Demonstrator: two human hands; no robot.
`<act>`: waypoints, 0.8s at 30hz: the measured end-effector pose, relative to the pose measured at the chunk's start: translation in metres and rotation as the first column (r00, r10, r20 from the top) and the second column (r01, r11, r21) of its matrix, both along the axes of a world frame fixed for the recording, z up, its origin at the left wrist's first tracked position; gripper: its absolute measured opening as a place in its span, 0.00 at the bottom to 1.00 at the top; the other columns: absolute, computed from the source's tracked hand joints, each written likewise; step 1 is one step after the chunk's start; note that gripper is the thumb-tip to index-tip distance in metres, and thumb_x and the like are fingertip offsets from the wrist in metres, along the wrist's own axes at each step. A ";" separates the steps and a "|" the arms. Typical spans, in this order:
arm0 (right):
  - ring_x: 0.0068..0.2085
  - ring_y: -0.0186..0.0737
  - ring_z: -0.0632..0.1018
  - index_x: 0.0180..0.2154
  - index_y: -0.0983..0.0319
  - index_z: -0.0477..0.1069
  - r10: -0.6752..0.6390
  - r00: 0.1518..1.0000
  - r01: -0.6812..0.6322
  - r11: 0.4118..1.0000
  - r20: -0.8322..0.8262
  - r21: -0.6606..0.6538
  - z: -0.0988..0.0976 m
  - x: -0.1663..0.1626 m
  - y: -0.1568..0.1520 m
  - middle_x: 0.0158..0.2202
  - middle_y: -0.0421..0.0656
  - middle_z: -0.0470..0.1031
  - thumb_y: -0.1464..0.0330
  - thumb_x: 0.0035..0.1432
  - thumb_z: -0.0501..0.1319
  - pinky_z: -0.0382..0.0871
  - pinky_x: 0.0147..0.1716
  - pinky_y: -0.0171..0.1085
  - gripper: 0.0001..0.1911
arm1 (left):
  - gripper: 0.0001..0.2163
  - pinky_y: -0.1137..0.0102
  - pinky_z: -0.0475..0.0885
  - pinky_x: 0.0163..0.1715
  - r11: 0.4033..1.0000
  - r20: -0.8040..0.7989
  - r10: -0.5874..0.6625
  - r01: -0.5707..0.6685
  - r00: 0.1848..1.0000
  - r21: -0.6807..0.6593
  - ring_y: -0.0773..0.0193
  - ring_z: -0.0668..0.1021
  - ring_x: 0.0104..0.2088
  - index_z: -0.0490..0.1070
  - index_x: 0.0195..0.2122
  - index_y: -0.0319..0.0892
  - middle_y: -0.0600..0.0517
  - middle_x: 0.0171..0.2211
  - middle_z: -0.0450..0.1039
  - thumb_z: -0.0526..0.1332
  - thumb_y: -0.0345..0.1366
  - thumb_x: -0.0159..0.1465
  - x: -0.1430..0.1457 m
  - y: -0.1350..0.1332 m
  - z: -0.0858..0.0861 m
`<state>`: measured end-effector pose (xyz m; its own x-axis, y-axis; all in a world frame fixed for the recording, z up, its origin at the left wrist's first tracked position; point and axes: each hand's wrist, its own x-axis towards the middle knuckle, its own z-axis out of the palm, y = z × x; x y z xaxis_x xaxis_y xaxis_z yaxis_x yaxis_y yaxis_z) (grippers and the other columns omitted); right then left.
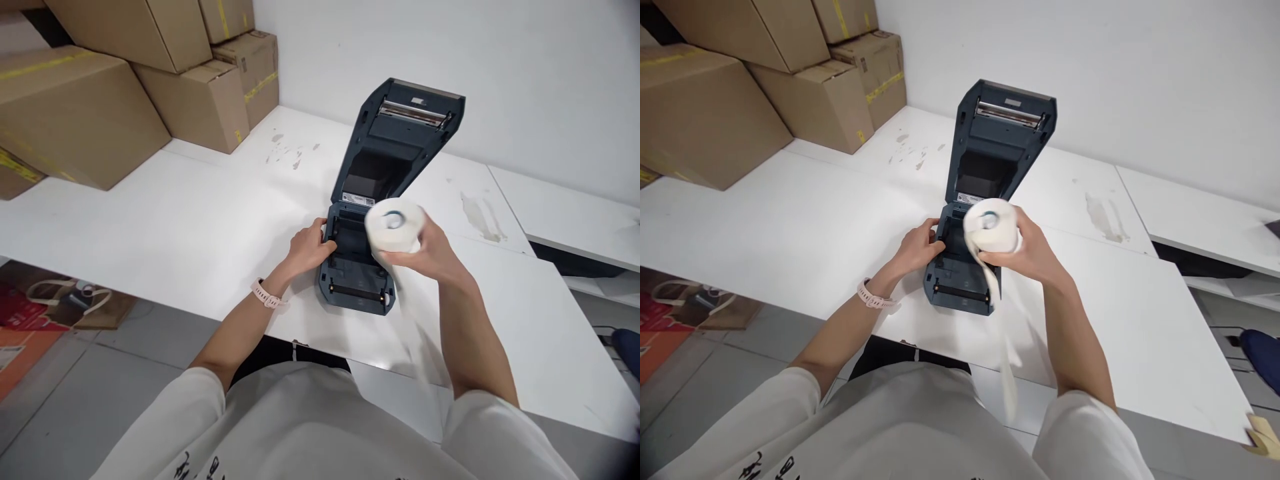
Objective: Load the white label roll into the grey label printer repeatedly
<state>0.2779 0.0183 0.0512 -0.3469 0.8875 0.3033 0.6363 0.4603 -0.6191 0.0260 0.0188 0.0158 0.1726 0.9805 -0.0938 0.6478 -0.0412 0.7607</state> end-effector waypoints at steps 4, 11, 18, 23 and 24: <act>0.56 0.62 0.76 0.61 0.53 0.66 0.112 0.901 -0.123 0.992 0.419 -0.001 0.021 -0.024 0.017 0.57 0.48 0.75 0.56 0.50 0.70 0.63 0.59 0.60 0.37 | 0.28 0.65 0.66 0.33 1.000 -0.023 -0.015 0.015 1.000 0.006 0.55 0.77 0.35 0.64 0.63 0.39 0.50 0.32 0.76 0.56 0.36 0.60 0.000 0.001 -0.002; 0.58 0.61 0.74 0.62 0.52 0.63 0.268 0.807 -0.191 0.962 0.526 -0.197 0.023 -0.026 0.029 0.58 0.46 0.74 0.53 0.53 0.66 0.61 0.58 0.57 0.37 | 0.29 0.65 0.65 0.33 1.000 -0.015 -0.018 0.018 1.000 -0.004 0.55 0.77 0.35 0.62 0.63 0.38 0.50 0.32 0.76 0.56 0.36 0.60 -0.001 0.001 -0.005; 0.59 0.64 0.72 0.62 0.51 0.62 0.359 0.751 -0.221 0.928 0.554 -0.301 0.031 -0.027 0.031 0.59 0.48 0.74 0.51 0.56 0.63 0.59 0.57 0.58 0.34 | 0.28 0.65 0.65 0.33 1.000 -0.025 -0.022 0.022 0.999 -0.003 0.55 0.77 0.35 0.62 0.63 0.39 0.50 0.33 0.75 0.55 0.37 0.60 -0.001 0.002 -0.005; 0.58 0.65 0.73 0.64 0.54 0.62 0.354 0.708 -0.184 0.928 0.611 -0.324 0.014 -0.033 0.040 0.57 0.52 0.75 0.45 0.58 0.60 0.60 0.57 0.60 0.37 | 0.28 0.66 0.64 0.32 0.999 -0.023 -0.036 0.036 0.999 0.011 0.56 0.76 0.34 0.62 0.63 0.40 0.51 0.32 0.75 0.55 0.36 0.60 -0.002 0.001 -0.006; 0.58 0.66 0.73 0.64 0.56 0.62 0.328 0.702 -0.174 0.939 0.632 -0.296 0.009 -0.034 0.041 0.56 0.54 0.76 0.45 0.59 0.59 0.60 0.57 0.62 0.38 | 0.28 0.66 0.64 0.32 0.999 -0.017 -0.038 0.038 0.999 0.012 0.57 0.76 0.33 0.62 0.63 0.39 0.51 0.32 0.74 0.55 0.35 0.60 -0.002 0.001 -0.007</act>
<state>0.2442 0.0592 0.0600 -0.6070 0.7495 -0.2641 0.7944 0.5807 -0.1779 0.0236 0.0199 0.0092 0.2086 0.9743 -0.0846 0.6579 -0.0758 0.7493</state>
